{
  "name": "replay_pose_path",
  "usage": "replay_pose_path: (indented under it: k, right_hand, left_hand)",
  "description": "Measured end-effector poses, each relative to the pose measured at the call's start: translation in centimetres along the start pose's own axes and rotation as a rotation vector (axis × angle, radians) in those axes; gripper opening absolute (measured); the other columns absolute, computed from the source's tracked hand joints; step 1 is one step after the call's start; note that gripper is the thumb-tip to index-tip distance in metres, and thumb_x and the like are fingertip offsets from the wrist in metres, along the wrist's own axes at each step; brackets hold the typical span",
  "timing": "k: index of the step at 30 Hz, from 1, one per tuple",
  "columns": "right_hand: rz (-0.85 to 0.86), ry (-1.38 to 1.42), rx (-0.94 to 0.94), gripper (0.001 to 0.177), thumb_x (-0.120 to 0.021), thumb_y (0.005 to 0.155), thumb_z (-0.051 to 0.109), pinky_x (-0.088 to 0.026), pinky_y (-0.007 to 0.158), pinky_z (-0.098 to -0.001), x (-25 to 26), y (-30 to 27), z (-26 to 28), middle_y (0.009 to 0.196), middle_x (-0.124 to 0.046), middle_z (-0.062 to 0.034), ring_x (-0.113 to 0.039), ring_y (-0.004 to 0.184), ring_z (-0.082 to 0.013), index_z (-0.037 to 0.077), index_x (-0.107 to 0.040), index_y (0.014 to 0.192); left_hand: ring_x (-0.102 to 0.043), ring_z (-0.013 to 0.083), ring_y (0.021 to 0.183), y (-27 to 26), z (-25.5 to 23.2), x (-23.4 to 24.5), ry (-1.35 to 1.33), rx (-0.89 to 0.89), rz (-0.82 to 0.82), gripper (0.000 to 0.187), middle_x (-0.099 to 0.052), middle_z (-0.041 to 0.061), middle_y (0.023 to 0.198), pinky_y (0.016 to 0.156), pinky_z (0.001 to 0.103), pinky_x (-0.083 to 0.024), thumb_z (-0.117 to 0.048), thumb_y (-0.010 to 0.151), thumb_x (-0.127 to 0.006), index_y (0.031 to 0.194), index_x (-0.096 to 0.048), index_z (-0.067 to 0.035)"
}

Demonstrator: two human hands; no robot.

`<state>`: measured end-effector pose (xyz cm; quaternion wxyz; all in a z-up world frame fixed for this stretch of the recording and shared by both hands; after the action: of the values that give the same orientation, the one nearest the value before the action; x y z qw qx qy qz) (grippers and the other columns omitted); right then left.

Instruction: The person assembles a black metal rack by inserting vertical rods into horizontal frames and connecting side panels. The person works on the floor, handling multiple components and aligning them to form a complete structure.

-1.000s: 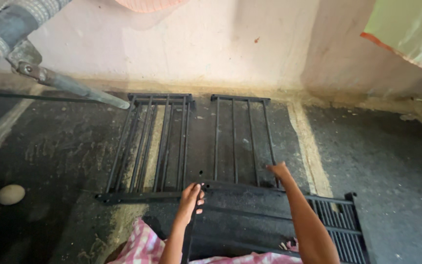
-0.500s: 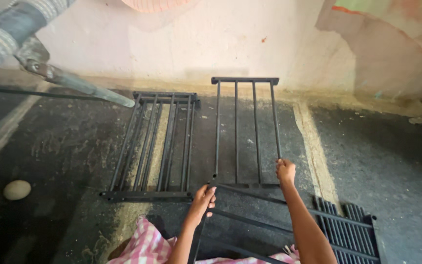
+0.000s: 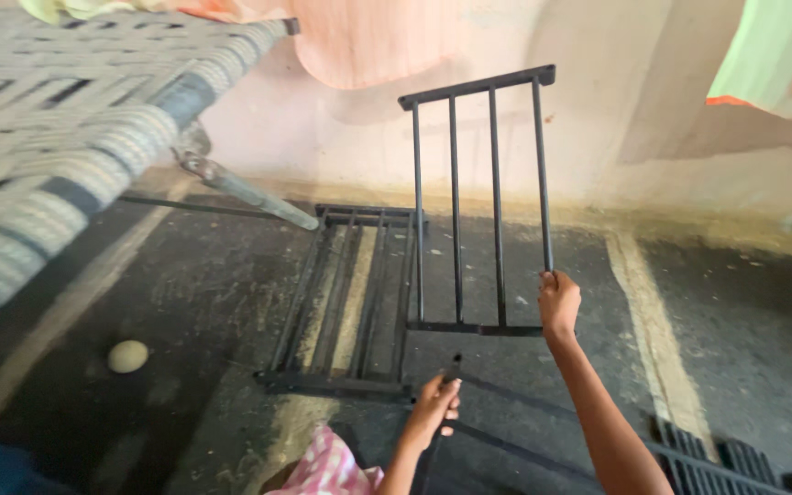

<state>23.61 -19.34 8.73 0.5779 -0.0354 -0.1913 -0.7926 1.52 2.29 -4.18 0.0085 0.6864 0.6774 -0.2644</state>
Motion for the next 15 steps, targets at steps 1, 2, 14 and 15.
replay_pose_path:
  k: [1,2,14,15]
  right_hand:
    - [0.003,0.033,-0.019,0.025,-0.057,0.104,0.017,-0.043,0.051,-0.0306,-0.7,-0.2,0.9,0.067,-0.058,-0.0048,-0.053,0.055,-0.0123,-0.004,-0.071,0.101]
    - [0.029,0.081,-0.062,0.024,-0.057,0.103,0.017,-0.042,0.049,-0.0302,-1.8,-0.3,1.5,0.067,-0.057,-0.0032,-0.052,0.054,-0.0115,-0.003,-0.071,0.101]
    - [0.421,0.714,-0.675,0.035,-0.056,0.098,0.019,-0.023,0.032,-0.0294,-21.2,-11.4,-5.6,0.053,-0.04,0.0026,-0.035,0.035,-0.0128,0.016,-0.043,0.065]
    - [0.401,0.625,-0.631,0.034,-0.056,0.098,0.018,-0.025,0.033,-0.0301,-21.9,-12.4,-6.0,0.054,-0.042,0.0013,-0.037,0.037,-0.0129,0.012,-0.046,0.066]
  left_hand:
    - [-0.048,0.0036,0.059,0.1,-0.1,0.0,-0.014,0.007,0.005,0.022,-0.049,-0.006,0.076,0.041,0.022,-0.035,-0.039,0.099,-0.065,0.105,-0.055,-0.021]
    - [-0.048,0.0038,0.058,0.3,-0.3,0.1,-0.029,0.013,0.01,0.021,-0.05,-0.005,0.075,0.041,0.022,-0.035,-0.039,0.099,-0.065,0.106,-0.056,-0.021]
    - [-0.045,0.0026,0.059,0.7,0.8,0.0,-0.055,-0.093,0.051,0.017,-0.047,-0.006,0.078,0.041,0.02,-0.035,-0.034,0.103,-0.056,0.105,-0.051,-0.018]
    - [-0.046,0.003,0.06,0.6,0.6,0.1,-0.048,-0.13,0.053,0.018,-0.048,-0.005,0.078,0.041,0.02,-0.035,-0.034,0.104,-0.055,0.104,-0.052,-0.016]
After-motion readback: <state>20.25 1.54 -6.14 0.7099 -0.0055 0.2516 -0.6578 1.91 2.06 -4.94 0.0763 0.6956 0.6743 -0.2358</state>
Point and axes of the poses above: each hand's wrist, its own y-axis towards the middle knuckle, its own x-axis out of the back of the hand, z = x × y, the point moved 5 cm from there along y, towards the middle knuckle
